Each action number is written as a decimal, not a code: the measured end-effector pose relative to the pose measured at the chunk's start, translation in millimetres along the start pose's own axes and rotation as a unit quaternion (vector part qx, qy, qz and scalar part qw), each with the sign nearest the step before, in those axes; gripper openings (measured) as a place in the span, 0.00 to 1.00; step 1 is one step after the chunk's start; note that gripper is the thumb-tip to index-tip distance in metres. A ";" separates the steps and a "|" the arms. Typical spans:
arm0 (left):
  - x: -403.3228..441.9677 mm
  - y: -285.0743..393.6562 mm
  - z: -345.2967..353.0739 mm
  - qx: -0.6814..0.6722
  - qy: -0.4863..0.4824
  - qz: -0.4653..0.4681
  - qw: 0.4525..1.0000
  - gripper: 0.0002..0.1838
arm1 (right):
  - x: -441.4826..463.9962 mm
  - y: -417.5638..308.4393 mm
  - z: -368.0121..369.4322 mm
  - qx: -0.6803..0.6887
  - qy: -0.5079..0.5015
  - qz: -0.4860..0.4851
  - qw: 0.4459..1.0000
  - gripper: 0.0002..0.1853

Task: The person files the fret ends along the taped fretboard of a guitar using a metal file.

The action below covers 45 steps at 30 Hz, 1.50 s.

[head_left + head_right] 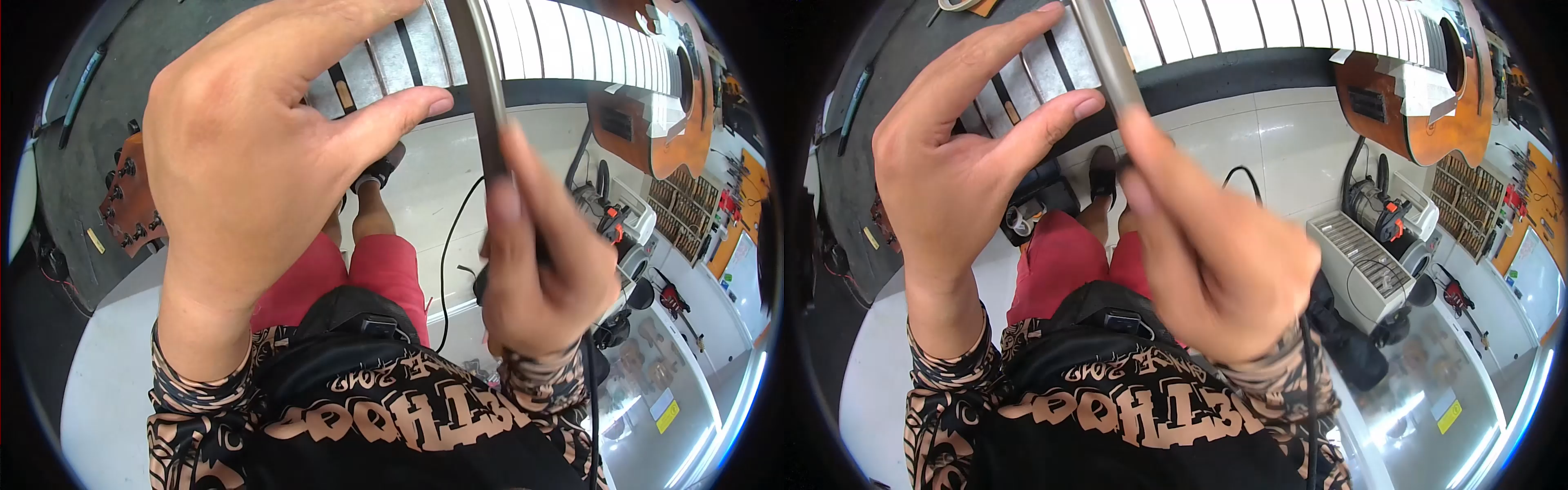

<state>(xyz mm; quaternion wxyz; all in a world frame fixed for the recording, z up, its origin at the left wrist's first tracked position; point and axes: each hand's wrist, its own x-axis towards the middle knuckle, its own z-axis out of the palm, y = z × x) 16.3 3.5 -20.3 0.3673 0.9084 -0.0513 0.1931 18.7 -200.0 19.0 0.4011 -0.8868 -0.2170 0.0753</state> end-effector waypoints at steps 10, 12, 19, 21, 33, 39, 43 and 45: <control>-0.7 1.2 -3.3 0.013 -0.020 0.002 1.000 0.25 | -101.6 25.0 -18.7 0.101 -0.010 0.027 0.994 0.23; -0.1 2.9 -2.4 0.022 -0.023 0.005 0.999 0.25 | -101.3 26.7 -17.7 0.098 -0.005 0.021 0.995 0.23; -1.2 3.5 -0.6 0.009 -0.011 0.004 1.000 0.25 | -93.0 30.4 -22.0 0.067 -0.043 -0.001 0.997 0.26; -1.0 3.5 0.6 0.003 -0.006 0.003 1.000 0.25 | -57.7 24.7 -10.3 0.055 -0.034 -0.028 0.998 0.24; -1.2 4.6 0.9 0.004 -0.002 -0.004 1.000 0.25 | -98.5 32.7 -22.8 0.078 -0.084 0.038 0.993 0.19; -4.0 2.6 2.6 0.000 0.005 -0.003 1.000 0.25 | -42.3 18.0 -2.3 0.027 -0.026 -0.005 0.999 0.19; -4.9 0.8 4.0 -0.004 0.008 -0.004 1.000 0.25 | -6.1 13.0 8.5 0.068 0.003 -0.002 0.998 0.19; -5.1 1.7 3.7 -0.004 0.009 -0.004 1.000 0.25 | -20.0 14.3 0.8 0.059 -0.029 0.026 0.998 0.18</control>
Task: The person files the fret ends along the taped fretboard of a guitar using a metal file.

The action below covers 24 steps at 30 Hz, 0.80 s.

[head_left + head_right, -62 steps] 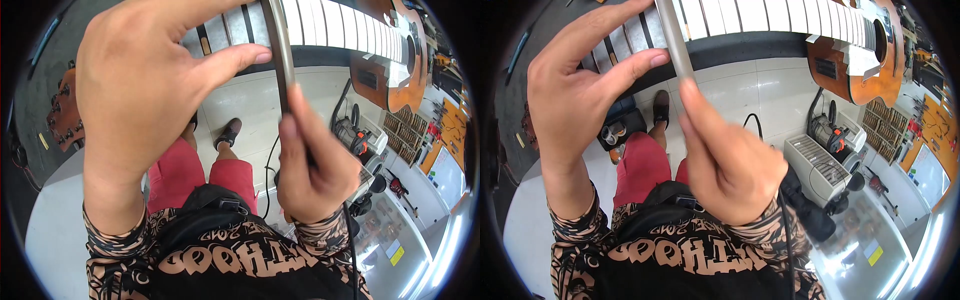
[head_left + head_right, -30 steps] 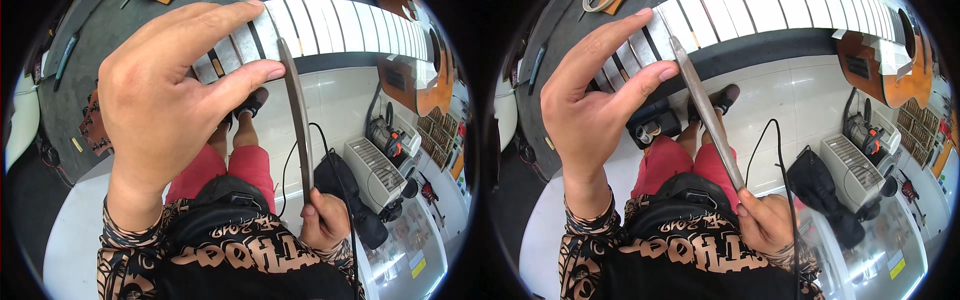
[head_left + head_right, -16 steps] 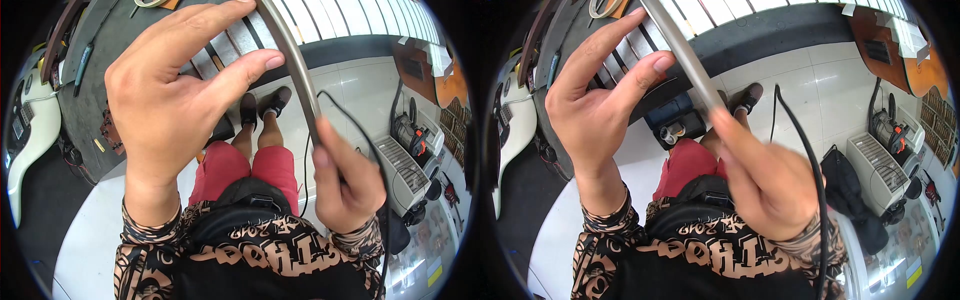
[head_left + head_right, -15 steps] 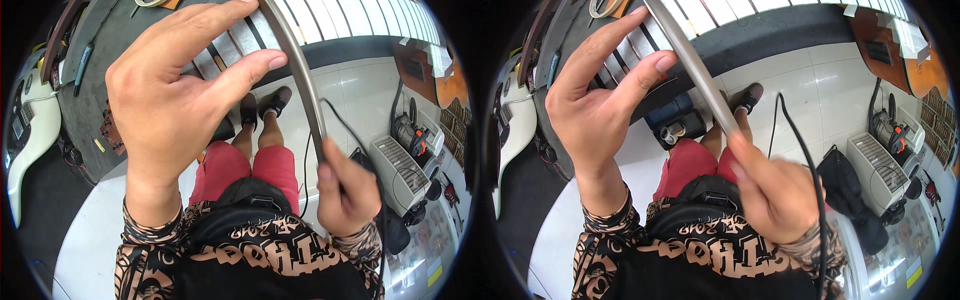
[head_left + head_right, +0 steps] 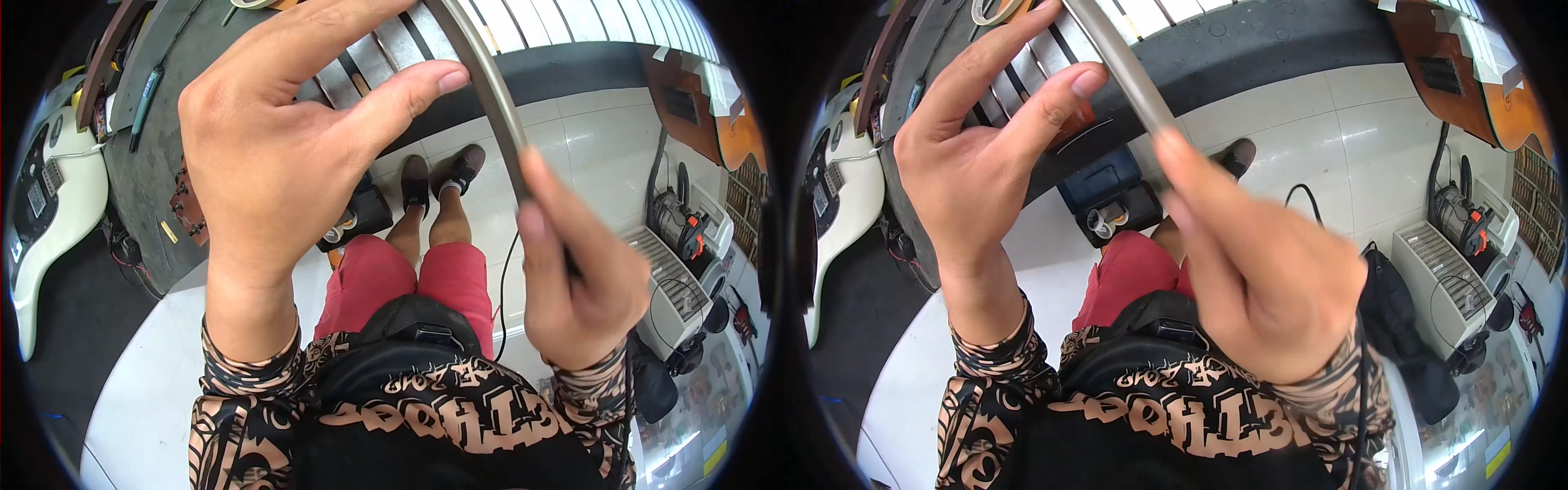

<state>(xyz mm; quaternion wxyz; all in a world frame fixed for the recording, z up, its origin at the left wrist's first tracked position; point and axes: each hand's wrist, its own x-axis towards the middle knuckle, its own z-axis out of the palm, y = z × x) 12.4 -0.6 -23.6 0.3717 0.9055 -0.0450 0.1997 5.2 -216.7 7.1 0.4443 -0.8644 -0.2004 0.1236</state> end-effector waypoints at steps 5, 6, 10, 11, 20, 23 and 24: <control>-0.5 1.5 -1.9 0.005 0.001 0.001 1.000 0.25 | -81.9 20.6 -24.1 -0.025 -0.061 0.007 0.998 0.17; 0.2 1.3 -1.6 0.006 0.002 0.000 1.000 0.25 | -78.8 19.6 -23.3 -0.022 -0.061 0.007 0.998 0.17; 0.2 0.0 0.5 0.003 0.004 0.001 1.000 0.24 | -17.8 6.5 3.0 -0.020 0.023 -0.044 0.999 0.19; -0.1 -1.6 1.0 0.000 0.004 0.000 1.000 0.24 | 1.2 1.4 7.9 -0.011 0.029 -0.039 0.999 0.18; 0.9 -0.3 0.6 -0.001 0.007 -0.002 1.000 0.24 | -64.4 36.5 -8.0 -0.014 0.018 -0.078 0.997 0.25; 2.4 -0.2 1.6 -0.001 0.007 -0.003 1.000 0.24 | -67.9 26.4 -15.8 -0.031 -0.016 -0.050 0.998 0.21; 2.4 0.1 2.8 -0.004 0.008 -0.002 1.000 0.24 | -58.3 22.3 -11.5 -0.032 0.014 -0.074 0.997 0.26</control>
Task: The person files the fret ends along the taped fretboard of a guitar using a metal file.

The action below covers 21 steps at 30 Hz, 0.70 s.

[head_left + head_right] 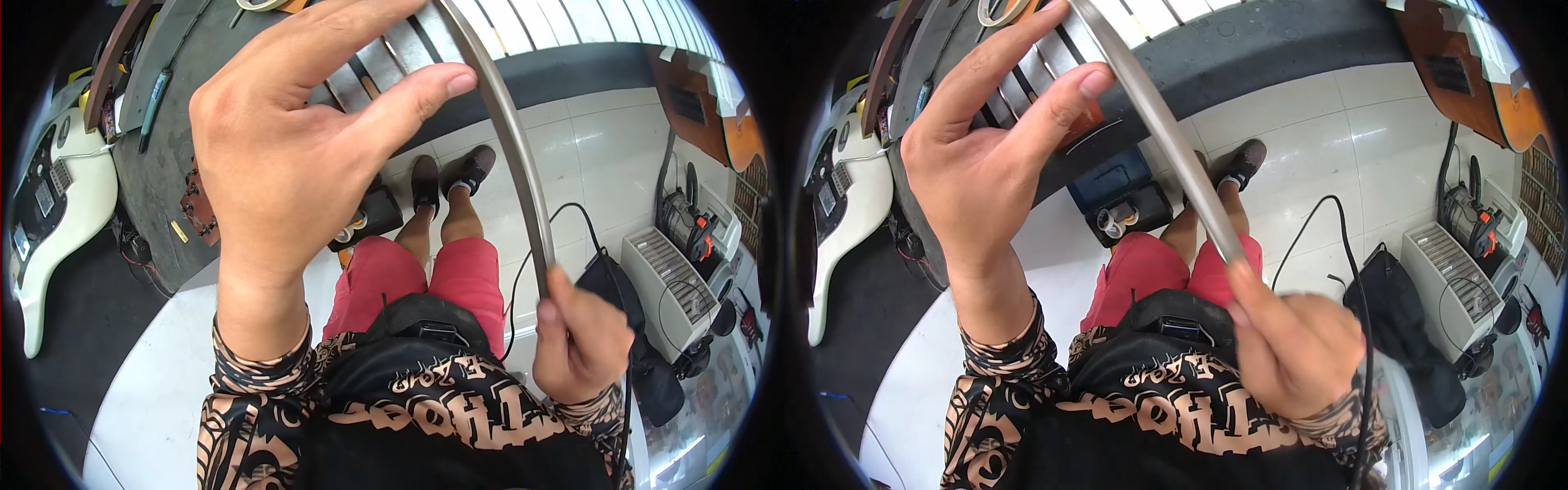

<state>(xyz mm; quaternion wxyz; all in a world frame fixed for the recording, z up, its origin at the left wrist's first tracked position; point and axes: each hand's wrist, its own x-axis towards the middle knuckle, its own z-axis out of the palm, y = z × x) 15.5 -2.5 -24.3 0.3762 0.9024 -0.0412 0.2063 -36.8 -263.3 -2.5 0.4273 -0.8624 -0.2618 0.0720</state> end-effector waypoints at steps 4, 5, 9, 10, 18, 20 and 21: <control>0.0 -1.4 0.5 -0.002 0.001 -0.007 1.000 0.24 | 91.0 -25.7 23.8 -0.018 0.010 0.067 0.998 0.16; 0.2 -2.6 0.4 -0.006 0.001 -0.011 1.000 0.24 | 95.1 -26.2 25.6 -0.025 0.018 0.085 0.996 0.16; 0.1 0.9 0.1 -0.002 0.000 -0.009 1.000 0.24 | 62.6 -16.3 10.2 -0.038 -0.036 0.070 0.996 0.18; 0.1 1.5 -0.5 0.001 0.002 -0.009 1.000 0.24 | 46.7 -14.1 3.0 -0.043 -0.063 0.076 0.994 0.19; 1.2 -2.0 -1.0 0.001 0.005 -0.006 1.000 0.24 | 67.5 -16.3 20.8 -0.039 0.008 0.010 0.999 0.18; 0.8 -3.6 -0.3 -0.001 0.004 -0.010 1.000 0.24 | 103.6 -17.9 32.7 -0.043 0.039 -0.014 0.998 0.15; 0.6 -4.0 0.1 -0.002 0.003 -0.011 1.000 0.24 | 113.3 -19.8 34.2 -0.042 0.053 -0.025 0.997 0.15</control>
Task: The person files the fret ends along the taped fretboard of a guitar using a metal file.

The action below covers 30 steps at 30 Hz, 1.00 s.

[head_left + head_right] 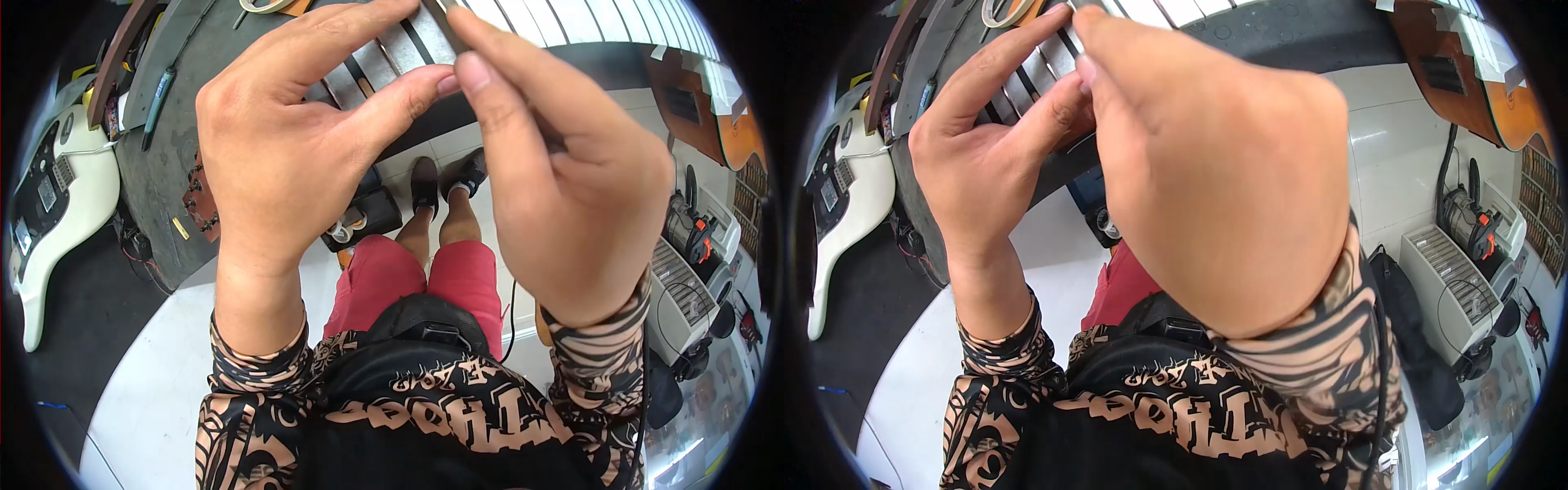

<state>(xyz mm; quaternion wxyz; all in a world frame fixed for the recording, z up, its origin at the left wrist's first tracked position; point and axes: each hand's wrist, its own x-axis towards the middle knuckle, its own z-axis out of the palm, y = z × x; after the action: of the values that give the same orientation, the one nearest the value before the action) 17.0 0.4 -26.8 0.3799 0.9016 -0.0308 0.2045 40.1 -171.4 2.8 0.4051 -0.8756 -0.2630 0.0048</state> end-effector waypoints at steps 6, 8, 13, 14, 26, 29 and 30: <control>-0.4 4.3 -2.3 0.003 0.002 0.003 1.000 0.24 | -60.5 14.9 -32.8 0.080 0.009 0.048 0.996 0.17; 0.3 4.4 -2.1 0.006 0.002 0.006 1.000 0.24 | -85.6 17.3 -45.0 0.069 0.001 0.064 0.996 0.19; -0.7 2.7 -0.2 0.003 0.003 0.006 1.000 0.24 | -118.0 23.2 -52.3 0.084 -0.015 0.042 0.995 0.25; -1.0 3.1 0.1 0.004 0.003 0.006 1.000 0.24 | -122.2 22.7 -52.3 0.082 -0.015 0.041 0.996 0.27; -3.1 14.1 4.5 -0.001 0.030 -0.028 0.999 0.24 | -139.8 18.6 -57.0 0.070 -0.057 0.032 0.995 0.26; -3.0 15.0 4.3 -0.019 0.030 -0.039 0.999 0.23 | -141.8 19.1 -54.8 0.075 -0.050 0.040 0.995 0.26; -2.7 12.6 3.4 -0.007 0.023 -0.022 0.999 0.23 | -142.1 19.7 -55.2 0.076 -0.050 0.040 0.995 0.26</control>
<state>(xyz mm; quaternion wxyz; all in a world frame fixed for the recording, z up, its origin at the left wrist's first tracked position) 13.0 -11.2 -21.5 0.3915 0.8944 -0.0035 0.2163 -61.1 -286.9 -3.3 0.4562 -0.8508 -0.2469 0.0843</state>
